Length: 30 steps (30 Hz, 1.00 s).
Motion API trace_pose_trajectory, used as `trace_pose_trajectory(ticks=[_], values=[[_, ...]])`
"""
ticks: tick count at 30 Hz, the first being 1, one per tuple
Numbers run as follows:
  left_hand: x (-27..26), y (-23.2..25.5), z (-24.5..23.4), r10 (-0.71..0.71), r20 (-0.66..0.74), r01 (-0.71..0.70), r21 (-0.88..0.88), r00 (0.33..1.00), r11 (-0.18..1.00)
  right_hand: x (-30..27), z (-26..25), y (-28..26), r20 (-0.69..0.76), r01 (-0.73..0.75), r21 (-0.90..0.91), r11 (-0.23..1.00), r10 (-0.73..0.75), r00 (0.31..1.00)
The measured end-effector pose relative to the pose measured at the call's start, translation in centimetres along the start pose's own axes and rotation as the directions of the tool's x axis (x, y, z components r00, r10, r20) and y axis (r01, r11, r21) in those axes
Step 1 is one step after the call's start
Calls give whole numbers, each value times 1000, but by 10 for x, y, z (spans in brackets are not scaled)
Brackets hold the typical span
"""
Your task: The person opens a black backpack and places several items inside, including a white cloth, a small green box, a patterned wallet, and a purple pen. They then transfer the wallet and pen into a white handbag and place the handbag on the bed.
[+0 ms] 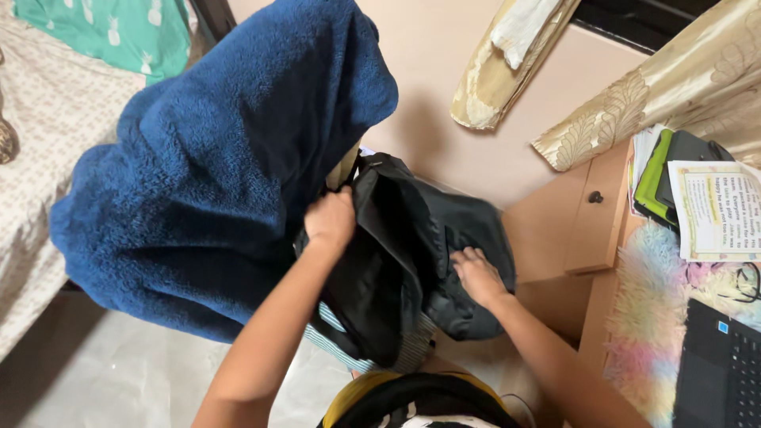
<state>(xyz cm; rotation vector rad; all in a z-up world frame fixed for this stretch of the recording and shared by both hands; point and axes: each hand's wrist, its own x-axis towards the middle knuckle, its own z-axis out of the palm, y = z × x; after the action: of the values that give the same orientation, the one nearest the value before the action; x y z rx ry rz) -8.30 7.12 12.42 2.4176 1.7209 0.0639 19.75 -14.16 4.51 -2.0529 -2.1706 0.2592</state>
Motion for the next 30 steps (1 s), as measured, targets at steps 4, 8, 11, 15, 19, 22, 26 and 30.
trace_pose_trajectory(ticks=[4,8,11,15,19,22,26,30], values=[[28,-35,20,43,3,-43,26,999,999,1,60,14,323,317,-493,810,-168,931],[46,-55,27,118,0,-118,30,993,993,28,112,26,348,237,-574,784,-29,937],[44,-56,24,146,11,-146,44,989,988,51,133,42,389,98,-494,864,119,913],[40,-43,-2,100,64,-104,61,993,993,64,127,63,441,-88,-249,965,193,877],[3,-7,-49,97,-224,-61,163,970,985,58,115,52,519,-257,2,966,219,826],[-60,58,-61,261,-411,-65,434,873,899,60,121,37,471,-326,160,932,218,855],[-131,142,3,486,72,-475,-133,871,870,72,142,21,283,-183,544,819,26,959],[-92,138,115,14,550,197,-322,835,926,77,138,15,454,-557,595,579,330,828]])
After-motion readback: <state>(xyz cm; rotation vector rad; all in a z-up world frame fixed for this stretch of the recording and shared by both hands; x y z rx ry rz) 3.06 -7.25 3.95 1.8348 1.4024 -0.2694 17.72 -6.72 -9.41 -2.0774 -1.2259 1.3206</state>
